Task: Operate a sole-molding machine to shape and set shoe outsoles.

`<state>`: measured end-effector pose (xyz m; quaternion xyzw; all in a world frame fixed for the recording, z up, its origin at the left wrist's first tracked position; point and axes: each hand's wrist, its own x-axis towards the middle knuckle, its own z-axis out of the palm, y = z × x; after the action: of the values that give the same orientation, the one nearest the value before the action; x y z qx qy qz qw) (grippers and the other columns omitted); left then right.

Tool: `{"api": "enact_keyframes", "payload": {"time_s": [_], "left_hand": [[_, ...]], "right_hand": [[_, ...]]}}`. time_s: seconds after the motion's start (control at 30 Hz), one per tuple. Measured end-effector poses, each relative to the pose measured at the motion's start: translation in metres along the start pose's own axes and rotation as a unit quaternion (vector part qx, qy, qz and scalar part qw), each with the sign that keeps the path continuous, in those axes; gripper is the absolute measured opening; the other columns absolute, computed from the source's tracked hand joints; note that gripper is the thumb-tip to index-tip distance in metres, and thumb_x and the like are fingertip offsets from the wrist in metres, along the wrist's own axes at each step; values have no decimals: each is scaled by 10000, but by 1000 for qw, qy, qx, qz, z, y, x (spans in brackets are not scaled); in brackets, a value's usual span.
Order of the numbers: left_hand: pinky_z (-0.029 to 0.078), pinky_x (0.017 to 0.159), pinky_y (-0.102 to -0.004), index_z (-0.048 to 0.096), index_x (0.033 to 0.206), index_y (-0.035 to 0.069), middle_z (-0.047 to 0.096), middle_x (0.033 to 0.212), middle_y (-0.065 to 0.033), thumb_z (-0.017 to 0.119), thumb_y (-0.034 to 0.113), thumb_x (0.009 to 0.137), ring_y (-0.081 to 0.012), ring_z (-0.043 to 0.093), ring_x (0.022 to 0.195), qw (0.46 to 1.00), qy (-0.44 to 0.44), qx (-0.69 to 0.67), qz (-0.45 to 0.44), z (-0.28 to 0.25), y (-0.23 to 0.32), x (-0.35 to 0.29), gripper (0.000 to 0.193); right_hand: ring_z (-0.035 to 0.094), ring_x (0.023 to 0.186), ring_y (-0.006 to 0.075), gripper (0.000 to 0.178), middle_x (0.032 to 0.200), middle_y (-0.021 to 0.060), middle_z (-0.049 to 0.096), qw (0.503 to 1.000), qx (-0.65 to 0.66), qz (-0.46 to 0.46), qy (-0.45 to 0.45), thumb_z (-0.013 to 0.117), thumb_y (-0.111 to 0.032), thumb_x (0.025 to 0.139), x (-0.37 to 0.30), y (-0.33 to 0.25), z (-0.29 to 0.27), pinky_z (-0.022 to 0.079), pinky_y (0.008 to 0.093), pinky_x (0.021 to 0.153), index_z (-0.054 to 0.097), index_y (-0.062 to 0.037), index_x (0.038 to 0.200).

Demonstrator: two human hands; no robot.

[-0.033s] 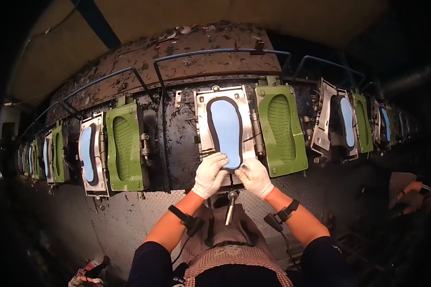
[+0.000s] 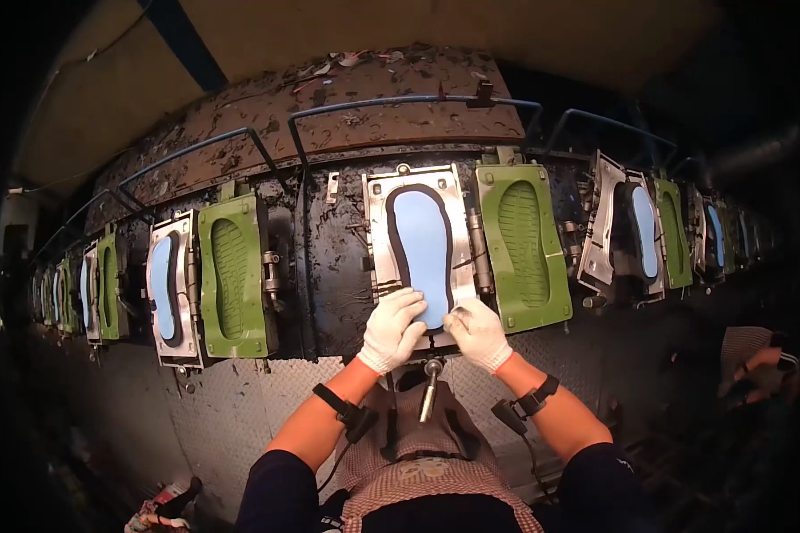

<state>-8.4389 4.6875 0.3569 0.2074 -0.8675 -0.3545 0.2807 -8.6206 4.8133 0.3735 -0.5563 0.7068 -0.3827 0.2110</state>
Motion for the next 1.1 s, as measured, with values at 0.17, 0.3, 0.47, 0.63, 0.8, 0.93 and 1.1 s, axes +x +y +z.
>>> {"api": "enact_keyframes", "payload": {"time_s": [0.17,0.3,0.47,0.63,0.8,0.93,1.1], "left_hand": [[513,1005,-489,678,1198,31,646,1221,-174,875,231,720,-402,611,1184,995,-10,94,41,3,11,4,554],[514,989,-476,694,1185,48,642,1202,-153,871,179,694,-372,619,1159,995,-17,87,40,6,9,3,539],[524,982,-452,687,1203,52,646,1226,-145,797,108,725,-364,607,1210,997,-14,73,29,0,3,7,494],[497,1019,-473,675,1223,58,648,1234,-133,826,176,728,-352,602,1218,999,-39,9,6,-5,1,1,531],[505,1011,-488,668,1218,50,638,1228,-143,848,109,673,-363,608,1186,995,-33,65,61,-4,-3,3,577],[494,1022,-496,669,1106,60,637,1181,-134,854,214,687,-352,603,1157,977,-136,100,131,-5,-4,29,483],[360,1170,-586,643,1181,35,591,1359,-193,756,218,756,-364,488,1403,914,-292,48,276,-28,-22,84,476]], "right_hand": [[651,881,328,110,954,124,683,996,-17,25,78,684,-113,936,58,-30,-14,535,405,800,718,-18,982],[546,1283,395,309,1339,181,612,975,-193,-89,62,668,-157,914,146,-45,18,432,483,1102,684,-21,1191],[556,1084,361,269,1113,140,581,963,-268,-43,9,646,-208,910,194,-23,47,454,492,977,607,-63,1133],[587,1049,348,241,1090,142,600,950,-310,-11,-42,648,-212,903,198,-24,55,463,476,964,625,-62,1091],[573,1220,379,357,1259,201,607,948,-305,23,-85,610,-275,947,205,-34,44,434,472,1066,628,-37,1212],[415,1434,453,523,1541,286,451,990,-45,110,73,539,-339,1024,167,-4,18,291,458,1228,545,0,1423],[674,1132,280,273,1229,150,695,929,101,339,108,594,-197,1018,-28,-54,-15,518,379,1012,707,3,1166]]}}
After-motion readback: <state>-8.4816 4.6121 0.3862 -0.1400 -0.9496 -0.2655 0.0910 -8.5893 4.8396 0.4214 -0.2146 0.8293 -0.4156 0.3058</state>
